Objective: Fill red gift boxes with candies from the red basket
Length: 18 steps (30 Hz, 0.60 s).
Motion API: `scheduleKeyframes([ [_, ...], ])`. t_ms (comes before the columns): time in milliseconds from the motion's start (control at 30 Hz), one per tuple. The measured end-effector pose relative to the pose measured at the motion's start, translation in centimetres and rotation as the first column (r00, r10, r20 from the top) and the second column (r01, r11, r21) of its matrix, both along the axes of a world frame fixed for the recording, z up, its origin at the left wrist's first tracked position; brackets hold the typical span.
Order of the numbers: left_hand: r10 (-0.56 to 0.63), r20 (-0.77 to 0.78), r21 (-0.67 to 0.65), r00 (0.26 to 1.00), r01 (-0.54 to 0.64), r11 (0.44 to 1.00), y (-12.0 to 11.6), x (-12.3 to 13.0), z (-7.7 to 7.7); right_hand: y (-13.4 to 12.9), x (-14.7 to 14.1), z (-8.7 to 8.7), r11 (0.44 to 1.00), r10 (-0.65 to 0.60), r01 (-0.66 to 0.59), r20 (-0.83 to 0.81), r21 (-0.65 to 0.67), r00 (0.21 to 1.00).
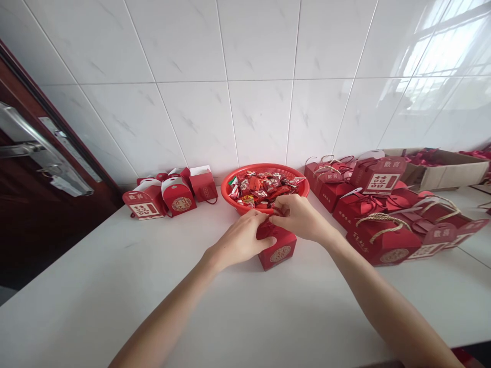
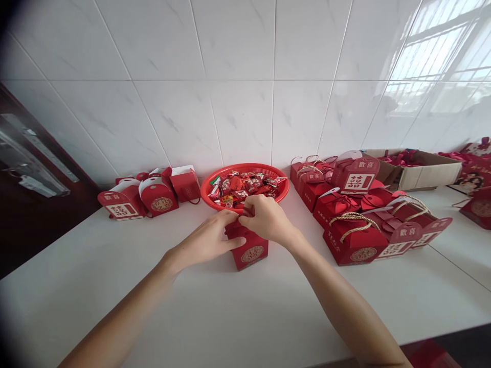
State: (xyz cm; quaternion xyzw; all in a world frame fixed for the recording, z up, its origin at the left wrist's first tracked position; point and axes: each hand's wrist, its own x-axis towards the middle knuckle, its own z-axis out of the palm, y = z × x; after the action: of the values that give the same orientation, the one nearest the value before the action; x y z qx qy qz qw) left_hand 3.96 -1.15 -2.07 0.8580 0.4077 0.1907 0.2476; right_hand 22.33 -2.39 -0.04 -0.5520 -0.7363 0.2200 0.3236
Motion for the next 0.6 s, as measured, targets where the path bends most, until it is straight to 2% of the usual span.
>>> scheduleKeyframes([
  [100,0.015,0.044,0.059,0.999,-0.018,0.998,-0.5,0.1,0.3,-0.2,0.1,0.2,1.0,-0.017,0.017,0.013,0.006,1.0],
  [167,0.086,0.089,0.167,0.992,-0.1,0.981,-1.1,0.4,0.6,-0.2,0.1,0.2,1.0,-0.023,0.023,0.016,0.003,1.0],
  [233,0.135,0.173,0.307,0.976,-0.184,0.934,-2.1,0.8,1.1,-0.2,0.2,0.3,1.0,-0.02,0.02,0.015,0.012,1.0],
  [300,0.096,0.258,0.408,0.961,-0.199,0.891,-3.5,1.2,1.6,-0.2,0.3,0.3,1.0,-0.009,0.009,0.011,0.03,1.0],
  [333,0.04,0.276,0.43,0.96,-0.16,0.889,-4.4,1.5,1.7,-0.2,0.3,0.4,0.999,-0.008,0.007,0.012,0.04,1.0],
  [367,-0.044,0.266,0.435,0.963,-0.079,0.897,-5.2,1.8,1.5,-0.2,0.4,0.6,0.999,-0.011,0.01,0.017,0.048,1.0],
  [433,-0.311,0.152,0.386,0.938,0.233,0.893,-7.0,2.9,0.3,-0.3,0.5,0.9,0.998,-0.03,0.029,0.034,0.048,0.999],
  [467,-0.475,0.061,0.334,0.878,0.431,0.838,-7.9,3.5,-0.9,-0.4,0.6,1.0,0.998,-0.039,0.037,0.038,0.043,0.999],
  [500,-0.627,-0.031,0.247,0.778,0.614,0.75,-8.7,4.2,-2.5,-0.5,0.7,1.2,0.998,-0.043,0.041,0.038,0.036,0.998],
  [567,-0.794,-0.098,0.02,0.601,0.798,0.602,-10.3,5.5,-6.0,-0.7,0.9,1.5,0.999,-0.044,0.043,0.024,0.03,0.999],
  [600,-0.819,-0.11,-0.029,0.563,0.822,0.569,-11.0,6.1,-7.7,-0.7,1.1,1.6,0.999,-0.043,0.042,0.016,0.031,0.999],
])
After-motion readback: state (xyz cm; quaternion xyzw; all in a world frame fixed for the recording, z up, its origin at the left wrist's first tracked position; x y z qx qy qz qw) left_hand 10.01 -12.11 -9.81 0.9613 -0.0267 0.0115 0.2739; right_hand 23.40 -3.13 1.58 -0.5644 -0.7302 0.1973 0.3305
